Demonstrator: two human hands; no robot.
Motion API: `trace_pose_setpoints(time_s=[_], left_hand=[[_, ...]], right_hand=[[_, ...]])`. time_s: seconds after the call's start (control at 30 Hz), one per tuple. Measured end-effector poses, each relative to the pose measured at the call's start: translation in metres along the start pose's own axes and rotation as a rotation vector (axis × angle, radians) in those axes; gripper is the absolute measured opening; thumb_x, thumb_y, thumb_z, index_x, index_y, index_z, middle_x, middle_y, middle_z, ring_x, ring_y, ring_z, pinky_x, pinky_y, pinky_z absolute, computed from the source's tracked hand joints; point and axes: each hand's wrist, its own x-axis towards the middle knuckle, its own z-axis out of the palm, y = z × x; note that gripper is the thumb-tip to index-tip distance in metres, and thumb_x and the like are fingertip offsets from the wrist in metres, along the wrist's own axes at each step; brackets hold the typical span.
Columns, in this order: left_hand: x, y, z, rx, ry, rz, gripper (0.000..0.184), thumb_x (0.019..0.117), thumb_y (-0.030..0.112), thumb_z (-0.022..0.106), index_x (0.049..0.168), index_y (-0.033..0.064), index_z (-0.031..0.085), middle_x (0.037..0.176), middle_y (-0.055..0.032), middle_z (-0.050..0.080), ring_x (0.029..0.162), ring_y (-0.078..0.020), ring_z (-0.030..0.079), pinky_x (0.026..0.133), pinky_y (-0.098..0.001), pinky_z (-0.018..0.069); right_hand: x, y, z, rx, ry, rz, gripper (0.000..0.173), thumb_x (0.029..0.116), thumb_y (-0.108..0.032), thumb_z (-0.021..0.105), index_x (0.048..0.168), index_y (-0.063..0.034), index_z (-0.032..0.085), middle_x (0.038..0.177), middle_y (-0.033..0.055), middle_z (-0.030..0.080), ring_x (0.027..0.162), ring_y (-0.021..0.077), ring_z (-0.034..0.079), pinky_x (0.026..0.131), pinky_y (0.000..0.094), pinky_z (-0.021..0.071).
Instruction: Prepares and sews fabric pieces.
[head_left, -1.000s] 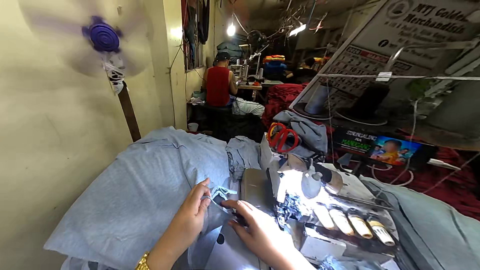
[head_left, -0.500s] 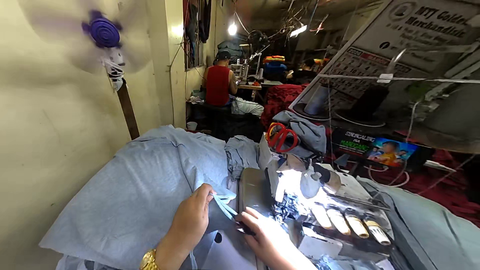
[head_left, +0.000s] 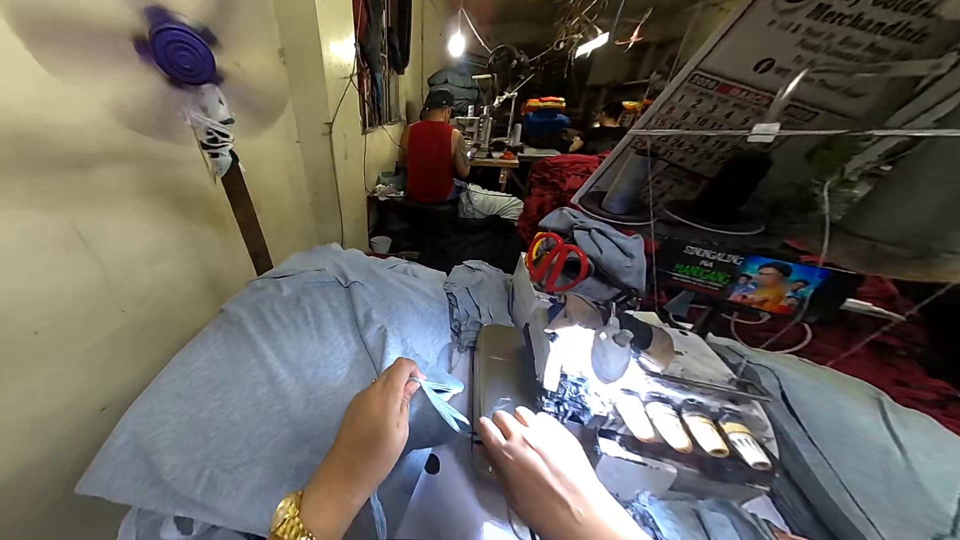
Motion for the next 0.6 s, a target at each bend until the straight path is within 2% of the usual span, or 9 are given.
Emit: trace_pose_setpoints(time_s=[0.03, 0.07, 0.17, 0.23, 0.33, 0.37, 0.47, 0.5, 0.6], left_hand=[[0.0, 0.0, -0.001, 0.001, 0.001, 0.004, 0.02, 0.107, 0.019, 0.047, 0.109, 0.0088, 0.064, 0.099, -0.0037, 0.071, 0.081, -0.013, 0.07, 0.071, -0.0297, 0.0597], [0.0, 0.001, -0.001, -0.001, -0.001, 0.006, 0.02, 0.1069, 0.018, 0.046, 0.109, 0.0085, 0.064, 0.098, -0.0039, 0.071, 0.081, -0.0131, 0.07, 0.071, -0.0295, 0.0597], [0.001, 0.002, -0.002, -0.002, -0.002, 0.015, 0.02, 0.1071, 0.019, 0.046, 0.109, 0.0085, 0.064, 0.098, -0.0037, 0.071, 0.082, -0.0128, 0.07, 0.071, -0.0289, 0.0595], [0.001, 0.002, -0.002, -0.003, -0.008, 0.01, 0.02, 0.107, 0.019, 0.047, 0.109, 0.0084, 0.064, 0.098, -0.0037, 0.071, 0.082, -0.013, 0.07, 0.072, -0.0288, 0.0596], [0.001, 0.002, -0.001, -0.012, -0.022, -0.003, 0.02, 0.1071, 0.019, 0.047, 0.109, 0.0085, 0.064, 0.099, -0.0038, 0.071, 0.084, -0.0134, 0.071, 0.073, -0.0296, 0.0599], [0.001, 0.002, -0.002, -0.021, -0.036, -0.012, 0.02, 0.107, 0.018, 0.047, 0.11, 0.0081, 0.064, 0.1, -0.0044, 0.072, 0.085, -0.0142, 0.071, 0.074, -0.0306, 0.06], [0.001, 0.002, -0.004, -0.04, -0.063, -0.023, 0.02, 0.1071, 0.018, 0.047, 0.111, 0.0071, 0.063, 0.103, -0.0054, 0.072, 0.088, -0.0154, 0.072, 0.076, -0.0326, 0.0606], [0.001, 0.002, -0.003, -0.039, -0.064, -0.024, 0.02, 0.1072, 0.018, 0.047, 0.111, 0.0072, 0.063, 0.103, -0.0054, 0.072, 0.088, -0.0155, 0.072, 0.076, -0.0324, 0.0605], [0.001, 0.003, -0.001, -0.036, -0.064, -0.025, 0.02, 0.1075, 0.018, 0.047, 0.111, 0.0078, 0.063, 0.102, -0.005, 0.072, 0.086, -0.0147, 0.071, 0.074, -0.0314, 0.0599]], right_hand=[[0.004, -0.003, -0.012, 0.058, -0.164, 0.034, 0.021, 0.0986, -0.018, 0.056, 0.106, -0.0054, 0.071, 0.096, 0.0169, 0.073, 0.091, 0.0401, 0.071, 0.07, 0.0526, 0.0549], [0.007, -0.004, -0.019, 0.086, -0.256, 0.044, 0.025, 0.1016, -0.017, 0.05, 0.112, -0.0033, 0.069, 0.104, 0.0199, 0.073, 0.098, 0.0435, 0.07, 0.075, 0.0558, 0.0547], [0.014, -0.007, -0.026, 0.104, -0.37, 0.049, 0.028, 0.1054, -0.018, 0.043, 0.117, -0.0007, 0.063, 0.113, 0.0222, 0.07, 0.108, 0.0451, 0.067, 0.084, 0.0575, 0.053], [0.013, -0.007, -0.023, 0.093, -0.336, 0.051, 0.028, 0.1047, -0.019, 0.045, 0.115, -0.0013, 0.064, 0.109, 0.0217, 0.071, 0.105, 0.0446, 0.068, 0.081, 0.0571, 0.0536], [0.01, -0.006, -0.017, 0.042, -0.218, 0.059, 0.019, 0.0976, -0.019, 0.058, 0.104, -0.005, 0.07, 0.096, 0.0171, 0.073, 0.092, 0.0406, 0.071, 0.071, 0.0535, 0.0561], [0.011, -0.006, -0.025, 0.077, -0.309, 0.096, 0.025, 0.1015, -0.02, 0.053, 0.112, -0.0035, 0.067, 0.105, 0.02, 0.072, 0.101, 0.0432, 0.069, 0.079, 0.057, 0.0539], [0.014, -0.001, -0.036, 0.116, -0.417, 0.124, 0.032, 0.1048, -0.023, 0.047, 0.12, -0.0016, 0.066, 0.115, 0.0232, 0.07, 0.109, 0.0461, 0.067, 0.086, 0.061, 0.0517], [0.014, 0.0, -0.036, 0.107, -0.415, 0.119, 0.031, 0.1044, -0.023, 0.048, 0.118, -0.0018, 0.066, 0.113, 0.0226, 0.071, 0.108, 0.0456, 0.067, 0.085, 0.0604, 0.0519], [0.012, -0.002, -0.021, 0.014, -0.286, 0.068, 0.019, 0.097, -0.019, 0.063, 0.106, -0.0047, 0.071, 0.094, 0.0165, 0.072, 0.091, 0.0386, 0.071, 0.071, 0.0521, 0.0555]])
